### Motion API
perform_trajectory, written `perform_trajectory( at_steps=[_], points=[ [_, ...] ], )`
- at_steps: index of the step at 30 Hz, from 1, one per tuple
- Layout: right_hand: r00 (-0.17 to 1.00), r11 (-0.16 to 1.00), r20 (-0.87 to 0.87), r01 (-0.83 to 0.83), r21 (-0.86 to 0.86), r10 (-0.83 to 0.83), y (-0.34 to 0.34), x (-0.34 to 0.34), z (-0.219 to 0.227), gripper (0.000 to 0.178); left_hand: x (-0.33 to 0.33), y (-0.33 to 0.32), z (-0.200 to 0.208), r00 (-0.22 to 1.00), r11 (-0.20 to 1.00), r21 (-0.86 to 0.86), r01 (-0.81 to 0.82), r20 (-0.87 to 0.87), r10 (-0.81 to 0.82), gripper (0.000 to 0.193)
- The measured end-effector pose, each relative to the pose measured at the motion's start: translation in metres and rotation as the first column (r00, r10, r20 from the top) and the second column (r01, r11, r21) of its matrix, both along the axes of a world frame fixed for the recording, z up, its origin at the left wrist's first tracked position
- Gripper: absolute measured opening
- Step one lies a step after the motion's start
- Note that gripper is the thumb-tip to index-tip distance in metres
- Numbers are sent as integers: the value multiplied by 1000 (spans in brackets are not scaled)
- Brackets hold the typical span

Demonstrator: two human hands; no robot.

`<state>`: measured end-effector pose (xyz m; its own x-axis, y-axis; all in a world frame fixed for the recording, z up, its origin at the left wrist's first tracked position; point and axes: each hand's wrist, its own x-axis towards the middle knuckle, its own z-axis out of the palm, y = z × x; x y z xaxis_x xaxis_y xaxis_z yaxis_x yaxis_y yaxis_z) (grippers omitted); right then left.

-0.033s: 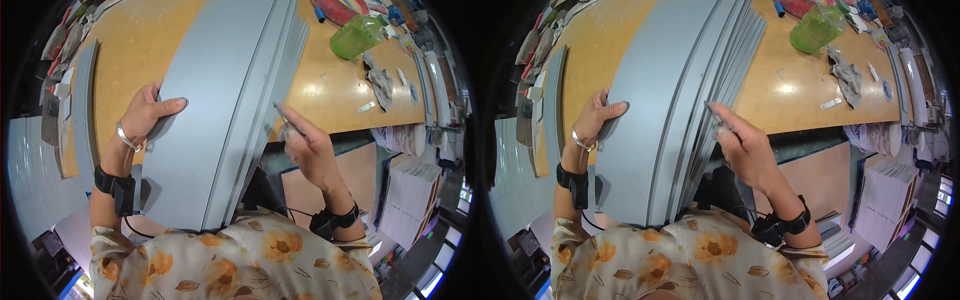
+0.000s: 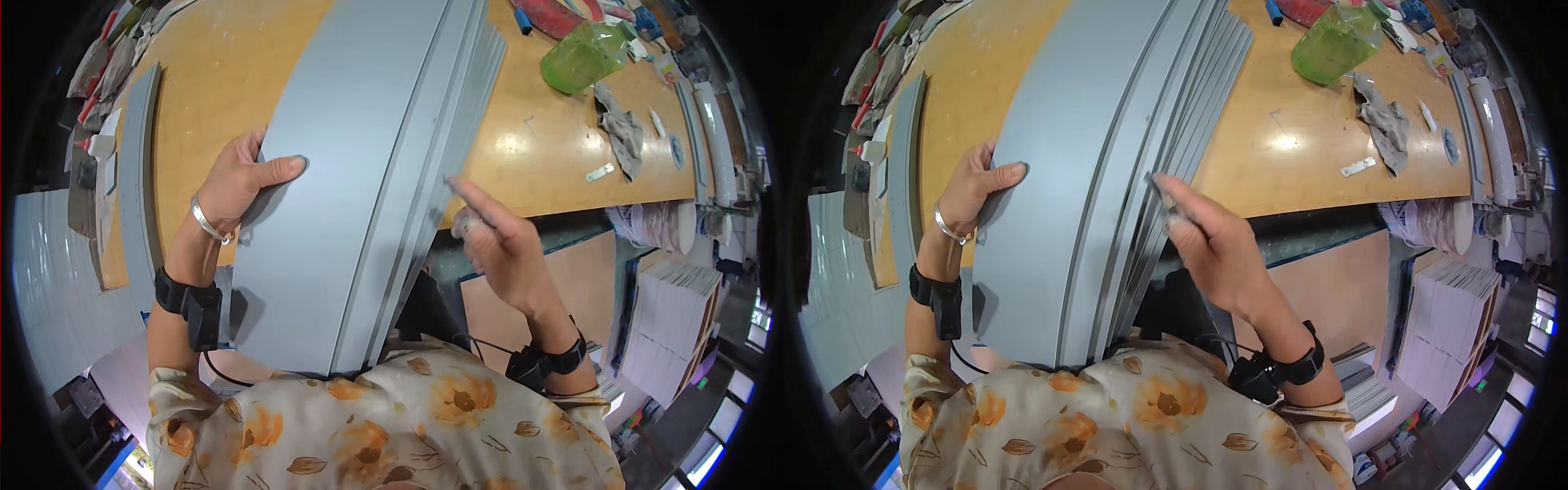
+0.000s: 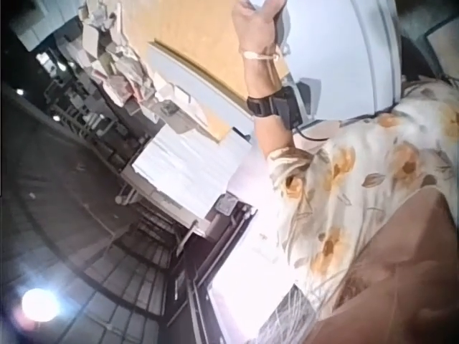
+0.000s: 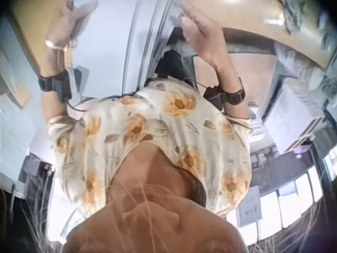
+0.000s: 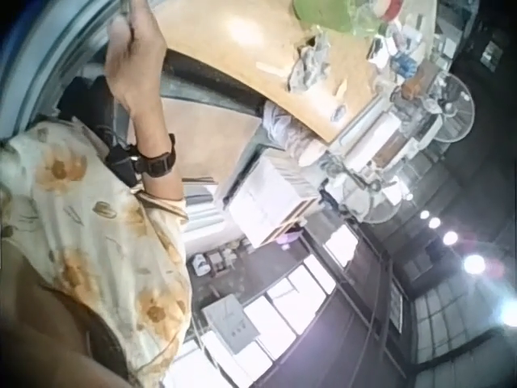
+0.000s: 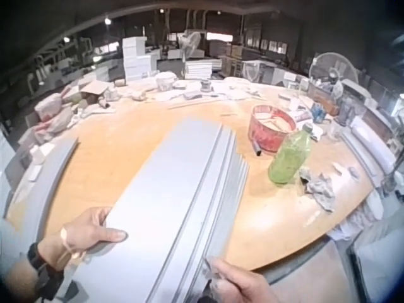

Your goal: Cleaning and scraping the edges and surfaces of grey furniture panels using a scraper and cloth.

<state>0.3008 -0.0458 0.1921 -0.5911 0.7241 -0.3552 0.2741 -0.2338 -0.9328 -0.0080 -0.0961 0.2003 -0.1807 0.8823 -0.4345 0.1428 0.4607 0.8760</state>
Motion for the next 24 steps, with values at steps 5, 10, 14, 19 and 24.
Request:
perform_trajectory(
  at_steps=[5, 10, 14, 19, 24],
  points=[
    [994, 879, 14, -102, 465, 108, -22, 5, -14, 39, 9, 1, -4, 996, 999, 36, -27, 83, 24, 49],
    [982, 844, 150, -179, 505, 118, -31, 3, -11, 41, 18, -3, 0, 993, 998, 17, -55, 102, 53, 50],
    [982, 827, 171, -166, 538, 86, -40, 3, -10, 42, 21, -4, 1, 993, 994, 77, -72, 102, 64, 52],
    [978, 827, 196, -166, 538, 69, -46, -9, -7, 41, 19, -5, -5, 991, 995, 75, -67, 122, 57, 49],
    [937, 746, 349, -229, 625, -5, -54, -7, -9, 45, 19, -4, -5, 993, 993, 112, -45, 111, 32, 49]
  ],
)
